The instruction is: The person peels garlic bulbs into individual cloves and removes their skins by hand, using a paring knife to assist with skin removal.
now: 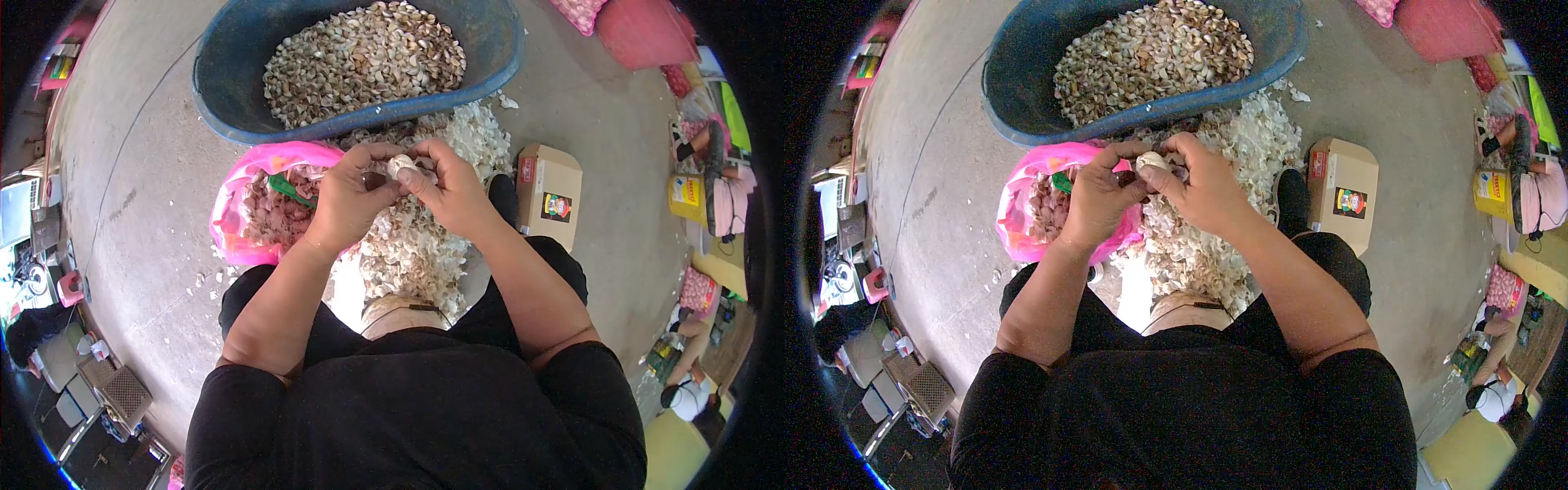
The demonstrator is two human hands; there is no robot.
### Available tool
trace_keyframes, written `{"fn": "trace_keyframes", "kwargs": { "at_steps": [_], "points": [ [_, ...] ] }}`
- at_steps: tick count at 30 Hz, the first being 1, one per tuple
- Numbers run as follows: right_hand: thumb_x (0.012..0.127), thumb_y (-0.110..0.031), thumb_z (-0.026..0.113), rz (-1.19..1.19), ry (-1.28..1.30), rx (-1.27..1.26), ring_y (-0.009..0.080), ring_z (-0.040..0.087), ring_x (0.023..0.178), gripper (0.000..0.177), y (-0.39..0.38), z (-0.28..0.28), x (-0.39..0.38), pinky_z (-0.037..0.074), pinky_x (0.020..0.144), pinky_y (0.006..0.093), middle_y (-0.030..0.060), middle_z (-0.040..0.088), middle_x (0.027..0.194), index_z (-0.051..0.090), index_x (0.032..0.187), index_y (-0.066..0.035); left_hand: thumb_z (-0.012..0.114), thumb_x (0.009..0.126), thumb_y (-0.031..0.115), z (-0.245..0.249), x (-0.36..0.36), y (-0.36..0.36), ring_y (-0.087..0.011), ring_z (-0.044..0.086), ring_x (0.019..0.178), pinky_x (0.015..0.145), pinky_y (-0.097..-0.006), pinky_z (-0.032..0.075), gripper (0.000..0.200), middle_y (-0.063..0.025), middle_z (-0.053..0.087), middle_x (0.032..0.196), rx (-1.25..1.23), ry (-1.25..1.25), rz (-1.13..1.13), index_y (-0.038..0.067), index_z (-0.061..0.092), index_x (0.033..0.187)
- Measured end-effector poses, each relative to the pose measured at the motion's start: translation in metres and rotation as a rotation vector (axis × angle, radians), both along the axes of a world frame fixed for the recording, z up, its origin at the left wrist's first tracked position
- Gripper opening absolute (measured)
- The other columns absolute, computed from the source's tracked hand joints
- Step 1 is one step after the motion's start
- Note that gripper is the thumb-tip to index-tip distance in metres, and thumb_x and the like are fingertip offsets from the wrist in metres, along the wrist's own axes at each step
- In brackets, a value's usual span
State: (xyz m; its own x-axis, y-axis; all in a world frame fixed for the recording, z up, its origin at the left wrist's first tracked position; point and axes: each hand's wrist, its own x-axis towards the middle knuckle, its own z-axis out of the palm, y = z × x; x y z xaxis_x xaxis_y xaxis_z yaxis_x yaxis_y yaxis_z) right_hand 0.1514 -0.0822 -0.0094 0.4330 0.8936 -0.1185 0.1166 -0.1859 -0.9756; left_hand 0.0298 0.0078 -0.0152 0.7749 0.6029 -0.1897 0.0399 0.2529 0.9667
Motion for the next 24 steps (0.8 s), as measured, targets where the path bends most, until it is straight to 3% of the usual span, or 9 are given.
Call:
{"fn": "trace_keyframes", "kwargs": {
  "at_steps": [4,10,13,16,19,22,24],
  "points": [
    [0.077,-0.02,0.061,0.017,-0.098,-0.037,0.0152,0.051,0.056,0.021,0.0,0.0,0.003,0.041,0.052,0.0269,0.0086,0.054,0.065,0.051,0.081,-0.002,0.062,0.068,-0.007,0.007,0.0,-0.002,-0.0106,0.055,0.078,0.064,-0.0213,0.048,0.036,-0.0063,0.054,0.089,0.057,0.036,-0.037,0.0,0.049,0.101],
    [0.076,-0.017,0.062,0.01,0.033,-0.014,0.0106,0.049,0.057,0.02,0.0,-0.003,0.006,0.039,0.051,0.0261,0.0048,0.053,0.065,0.051,0.085,-0.003,0.059,0.072,-0.003,0.009,0.0,0.002,-0.0098,0.054,0.076,0.064,-0.0225,0.046,0.033,-0.0073,0.054,0.088,0.077,0.123,-0.075,0.0,0.051,0.103],
    [0.076,-0.016,0.062,0.029,-0.001,0.053,0.0092,0.049,0.06,0.022,0.001,0.001,0.003,0.04,0.052,0.0256,0.0039,0.053,0.067,0.048,0.088,-0.004,0.056,0.074,-0.002,-0.002,0.001,0.001,-0.0153,0.055,0.074,0.066,-0.0266,0.045,0.033,-0.0094,0.055,0.085,0.275,0.028,-0.046,-0.001,0.05,0.106],
    [0.077,-0.017,0.061,0.031,0.023,-0.035,0.01,0.051,0.062,0.024,0.0,0.0,0.002,0.042,0.055,0.0254,0.0045,0.053,0.069,0.045,0.09,-0.004,0.054,0.075,-0.001,0.001,0.003,-0.002,-0.0253,0.056,0.075,0.069,-0.0312,0.044,0.032,-0.0141,0.055,0.086,0.604,0.073,0.006,0.0,0.049,0.107],
    [0.079,-0.019,0.059,-0.053,0.078,0.081,0.0112,0.051,0.061,0.024,0.0,0.002,-0.006,0.042,0.054,0.0256,0.0059,0.053,0.069,0.045,0.088,-0.003,0.051,0.078,0.002,0.001,0.006,-0.01,-0.0324,0.055,0.078,0.069,-0.0338,0.044,0.026,-0.0191,0.054,0.089,0.518,0.132,0.045,0.0,0.05,0.104],
    [0.081,-0.021,0.056,-0.124,0.041,0.142,0.0125,0.051,0.059,0.023,-0.001,-0.001,-0.014,0.041,0.051,0.0266,0.0077,0.053,0.067,0.044,0.088,-0.002,0.049,0.08,0.005,0.007,0.009,-0.017,-0.0346,0.055,0.076,0.065,-0.0348,0.045,0.019,-0.0207,0.055,0.086,0.661,0.07,0.085,0.0,0.05,0.098],
    [0.082,-0.022,0.054,-0.156,-0.037,0.127,0.0131,0.05,0.058,0.023,-0.002,0.006,-0.019,0.041,0.05,0.0275,0.0087,0.052,0.065,0.043,0.089,-0.002,0.048,0.082,0.007,0.009,0.01,-0.02,-0.0349,0.056,0.071,0.061,-0.0357,0.045,0.015,-0.0203,0.055,0.079,0.619,0.132,0.098,0.001,0.05,0.095]
  ]
}}
